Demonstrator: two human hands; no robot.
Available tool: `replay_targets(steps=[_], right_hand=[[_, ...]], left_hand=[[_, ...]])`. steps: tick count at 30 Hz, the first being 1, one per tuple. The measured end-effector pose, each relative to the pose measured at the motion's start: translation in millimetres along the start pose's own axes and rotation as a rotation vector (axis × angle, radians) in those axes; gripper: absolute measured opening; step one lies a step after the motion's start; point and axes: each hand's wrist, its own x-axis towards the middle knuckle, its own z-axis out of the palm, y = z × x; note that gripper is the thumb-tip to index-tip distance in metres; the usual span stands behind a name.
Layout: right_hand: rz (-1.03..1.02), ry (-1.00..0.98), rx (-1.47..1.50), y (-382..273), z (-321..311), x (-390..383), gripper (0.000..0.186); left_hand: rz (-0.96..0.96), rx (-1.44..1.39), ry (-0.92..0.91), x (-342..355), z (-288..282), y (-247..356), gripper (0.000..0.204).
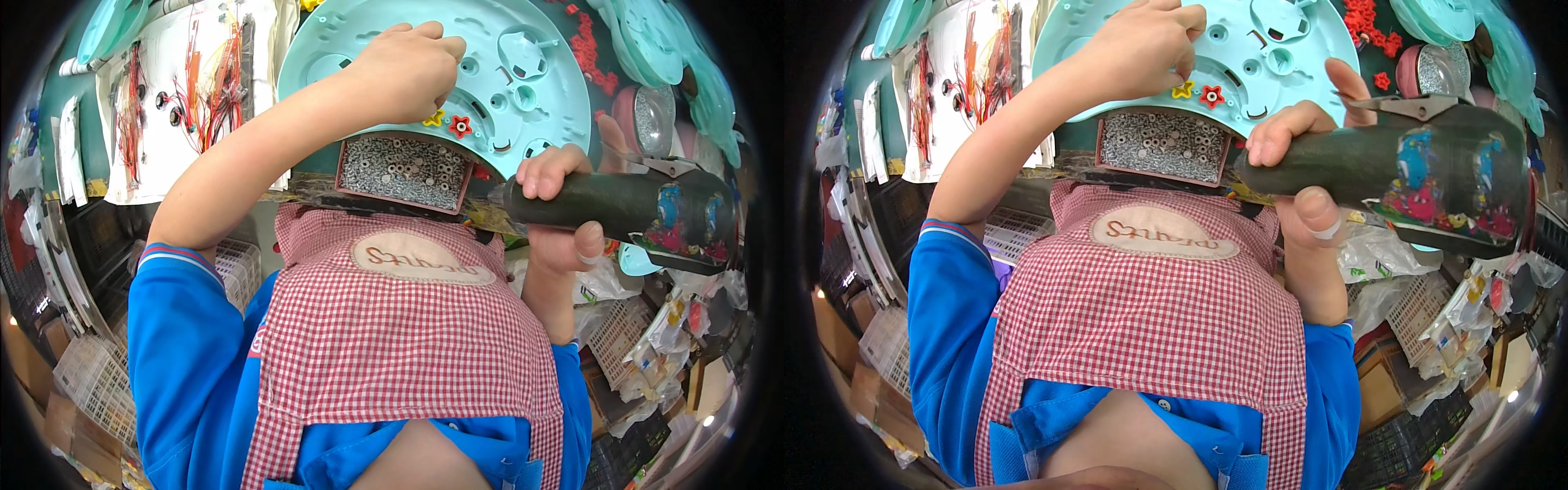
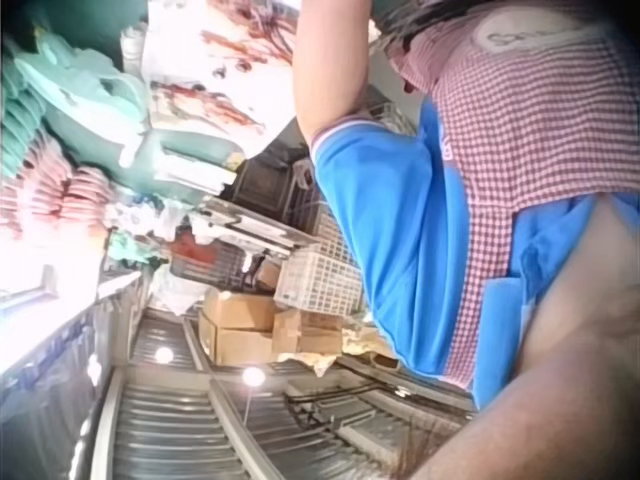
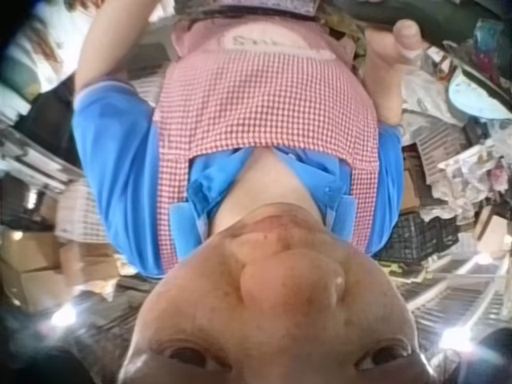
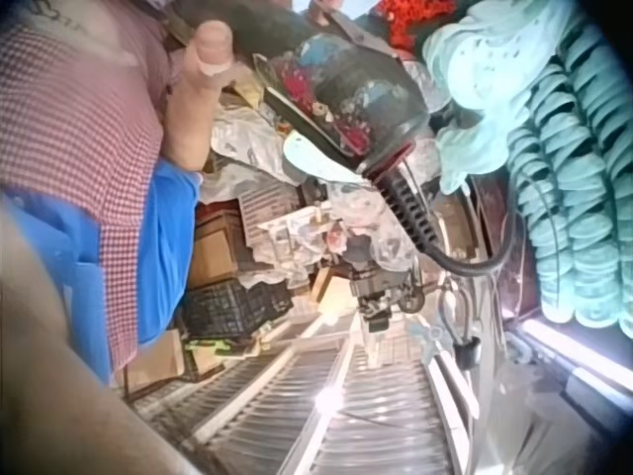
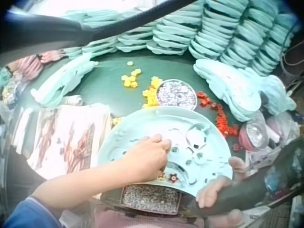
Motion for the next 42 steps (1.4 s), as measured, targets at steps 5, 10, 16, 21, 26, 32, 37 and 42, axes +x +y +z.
replay_targets(steps=[5,10,16,21,26,32,37,42], right_hand=[[0.014,0.028,-0.044,4.6,16.6,-4.6,0.110],[-0.011,-0.029,-0.224,5.2,15.4,-2.1,0.103],[-0.049,-0.048,-0.209,15.7,19.5,-3.7,0.101],[-0.057,-0.022,-0.249,35.2,18.5,-16.7,0.097],[-0.136,0.006,-0.375,58.2,7.4,-25.9,0.092],[-0.298,-0.014,-0.046,33.1,12.7,-14.7,0.093],[-0.299,-0.156,0.049,12.7,16.7,-2.0,0.093],[-0.302,-0.148,0.070,11.7,15.3,-0.2,0.091]], left_hand=[[0.016,-0.012,0.036,-0.6,3.3,3.3,0.003],[0.001,0.029,0.061,0.3,5.2,4.0,0.002],[0.000,-0.006,0.086,-3.9,6.1,0.7,0.003],[-0.018,-0.030,0.143,-4.5,12.7,0.1,0.003],[-0.030,-0.070,0.099,-6.9,5.0,0.1,0.003],[0.042,-0.279,0.432,-64.9,-1.6,32.6,0.019],[-0.008,-0.563,0.255,-80.1,34.7,60.1,0.018],[0.036,-0.397,0.303,-83.4,42.4,58.7,0.018]])
